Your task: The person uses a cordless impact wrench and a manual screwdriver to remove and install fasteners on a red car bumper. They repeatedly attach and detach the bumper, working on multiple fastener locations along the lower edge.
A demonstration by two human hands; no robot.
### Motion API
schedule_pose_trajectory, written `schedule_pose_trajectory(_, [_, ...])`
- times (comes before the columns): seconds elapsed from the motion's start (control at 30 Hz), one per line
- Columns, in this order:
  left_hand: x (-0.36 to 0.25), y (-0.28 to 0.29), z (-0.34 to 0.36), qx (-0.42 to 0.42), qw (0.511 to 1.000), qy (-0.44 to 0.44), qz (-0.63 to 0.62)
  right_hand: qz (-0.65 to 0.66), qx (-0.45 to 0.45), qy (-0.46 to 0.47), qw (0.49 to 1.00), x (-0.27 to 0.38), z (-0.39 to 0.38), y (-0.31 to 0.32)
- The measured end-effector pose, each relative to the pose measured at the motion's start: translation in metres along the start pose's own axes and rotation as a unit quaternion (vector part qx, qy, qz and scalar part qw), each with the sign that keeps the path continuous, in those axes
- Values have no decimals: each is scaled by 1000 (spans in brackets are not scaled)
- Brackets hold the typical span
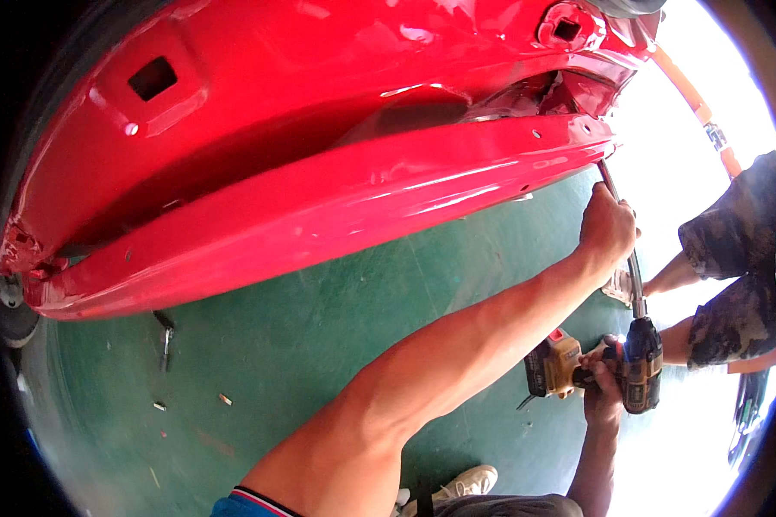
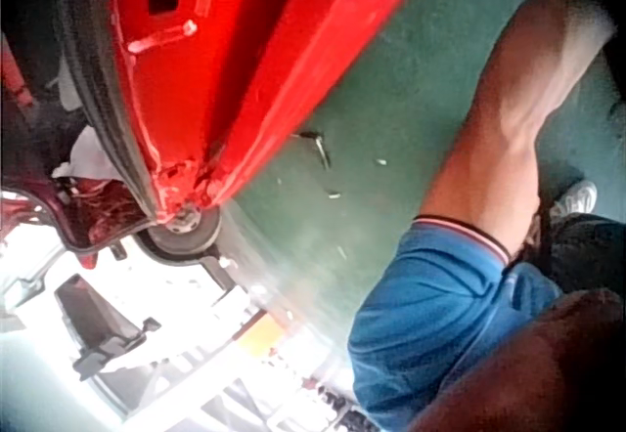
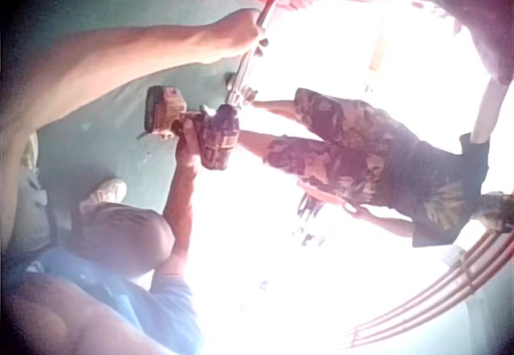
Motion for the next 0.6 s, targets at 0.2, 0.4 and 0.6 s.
schedule_pose_trajectory(0.2, [1,-3,-6,-37,998,-26,40,30,2,-4,1000,-6,-1,2])
schedule_pose_trajectory(0.4, [10,-4,3,-42,996,-55,51,44,24,6,999,-15,0,9])
schedule_pose_trajectory(0.6, [13,2,12,78,996,-22,-49,-208,69,156,963,-4,10,41])
Point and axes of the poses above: each hand's wrist, its own z-axis towards the middle knuckle, its own y-axis out of the back of the hand, x = y × z, the point moved 4 cm from there along z, towards the middle knuckle, and after that the axes turned 15 degrees about y, right-handed, at the moved point
